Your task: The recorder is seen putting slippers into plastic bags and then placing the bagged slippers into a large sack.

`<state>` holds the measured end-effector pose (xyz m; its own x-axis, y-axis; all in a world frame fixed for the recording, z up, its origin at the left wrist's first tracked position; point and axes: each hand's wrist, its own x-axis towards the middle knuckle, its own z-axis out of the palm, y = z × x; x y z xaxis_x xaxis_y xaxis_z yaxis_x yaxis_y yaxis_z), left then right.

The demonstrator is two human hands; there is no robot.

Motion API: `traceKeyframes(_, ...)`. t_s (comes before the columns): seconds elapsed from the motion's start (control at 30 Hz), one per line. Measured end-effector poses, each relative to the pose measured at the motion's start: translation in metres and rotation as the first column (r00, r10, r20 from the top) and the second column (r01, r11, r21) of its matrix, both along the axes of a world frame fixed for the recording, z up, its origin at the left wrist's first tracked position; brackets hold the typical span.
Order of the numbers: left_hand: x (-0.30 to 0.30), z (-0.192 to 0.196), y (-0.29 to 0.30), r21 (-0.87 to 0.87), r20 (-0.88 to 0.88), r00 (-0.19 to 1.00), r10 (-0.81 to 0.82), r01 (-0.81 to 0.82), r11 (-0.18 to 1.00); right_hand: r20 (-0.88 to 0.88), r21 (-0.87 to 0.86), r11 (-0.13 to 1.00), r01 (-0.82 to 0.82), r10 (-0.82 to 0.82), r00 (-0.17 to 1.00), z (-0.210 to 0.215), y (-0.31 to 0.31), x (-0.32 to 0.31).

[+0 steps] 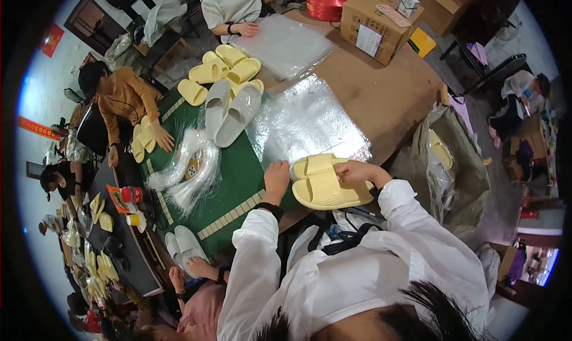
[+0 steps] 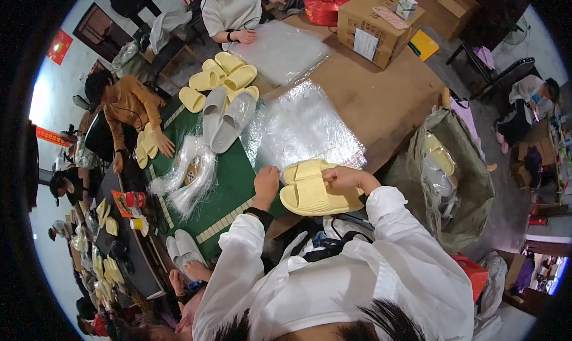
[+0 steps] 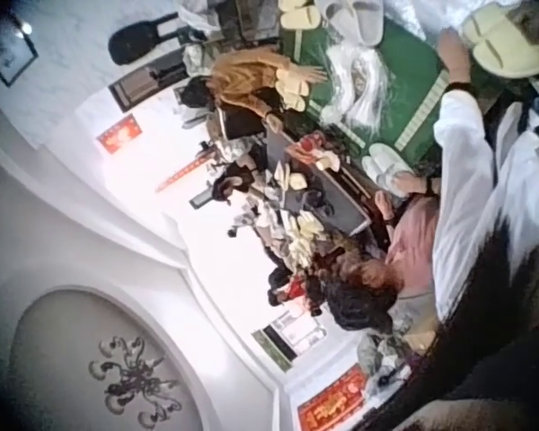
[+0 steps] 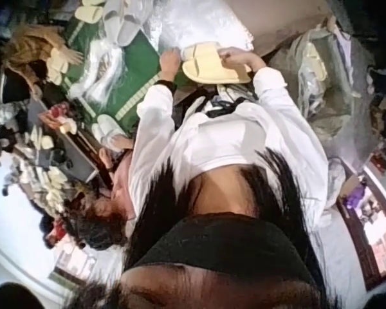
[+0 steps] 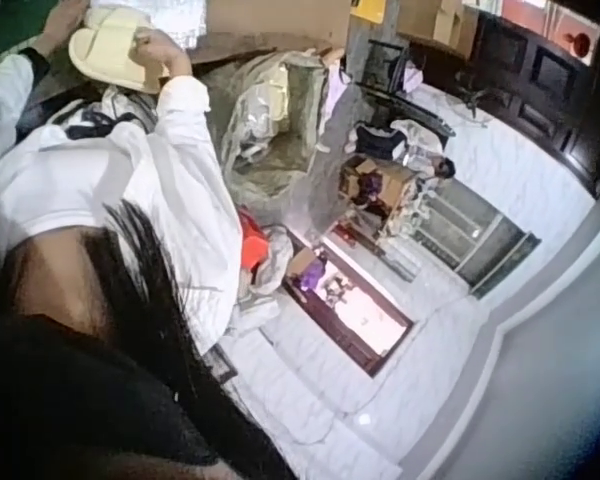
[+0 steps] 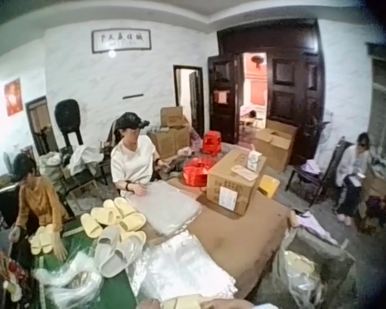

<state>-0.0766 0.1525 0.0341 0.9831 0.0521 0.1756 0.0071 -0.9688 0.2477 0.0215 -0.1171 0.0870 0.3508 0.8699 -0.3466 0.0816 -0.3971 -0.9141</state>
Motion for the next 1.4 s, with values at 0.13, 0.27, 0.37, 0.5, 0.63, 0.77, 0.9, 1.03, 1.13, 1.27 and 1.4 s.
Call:
traceKeyframes(0.13,-0.004,-0.013,0.002,-0.039,-0.028,0.982,-0.184,0.183,0.982,-0.039,-0.054,0.998,-0.045,0.043,0.998,0.019,-0.009,0.002)
traceKeyframes(0.27,-0.010,-0.028,-0.003,-0.140,-0.112,0.947,-0.302,0.286,0.948,-0.273,-0.062,0.998,0.010,-0.026,0.962,0.017,-0.030,0.002)
traceKeyframes(0.37,-0.013,-0.044,-0.006,-0.112,0.169,0.944,-0.283,0.303,0.946,-0.323,-0.011,0.998,0.068,-0.068,0.944,0.008,-0.042,-0.001)
traceKeyframes(0.5,-0.006,-0.026,-0.011,-0.143,-0.077,0.994,-0.078,0.066,0.987,-0.334,-0.017,0.988,0.154,-0.151,0.930,0.011,-0.044,-0.009)
traceKeyframes(0.63,0.011,0.000,-0.014,-0.196,0.024,0.995,0.096,-0.089,0.976,-0.338,0.017,0.997,0.075,-0.065,0.939,0.010,-0.043,-0.005)
traceKeyframes(0.77,0.020,0.008,-0.011,-0.205,0.039,0.992,0.123,-0.113,0.972,-0.305,0.040,0.996,0.074,-0.058,0.951,0.015,-0.040,-0.003)
traceKeyframes(0.9,0.023,0.006,-0.006,-0.120,0.171,0.982,0.078,-0.058,0.991,-0.259,0.077,0.995,0.057,-0.035,0.965,0.018,-0.037,0.000)
traceKeyframes(1.03,0.030,0.014,-0.008,-0.139,0.252,0.963,0.099,-0.065,0.988,-0.289,0.012,1.000,0.022,-0.017,0.957,0.018,-0.041,0.008)
traceKeyframes(1.13,0.031,0.028,-0.008,-0.109,0.244,0.961,0.130,-0.106,0.988,-0.203,-0.035,0.995,0.093,-0.098,0.974,0.066,-0.028,0.001)
traceKeyframes(1.27,0.035,0.045,-0.010,-0.103,0.390,0.919,0.051,-0.011,0.995,-0.096,-0.081,0.989,0.126,-0.133,0.986,0.058,-0.023,0.004)
traceKeyframes(1.4,0.037,0.052,-0.007,0.005,0.400,0.915,-0.050,0.052,0.999,0.130,0.218,0.961,0.172,-0.203,0.970,0.051,-0.015,0.008)
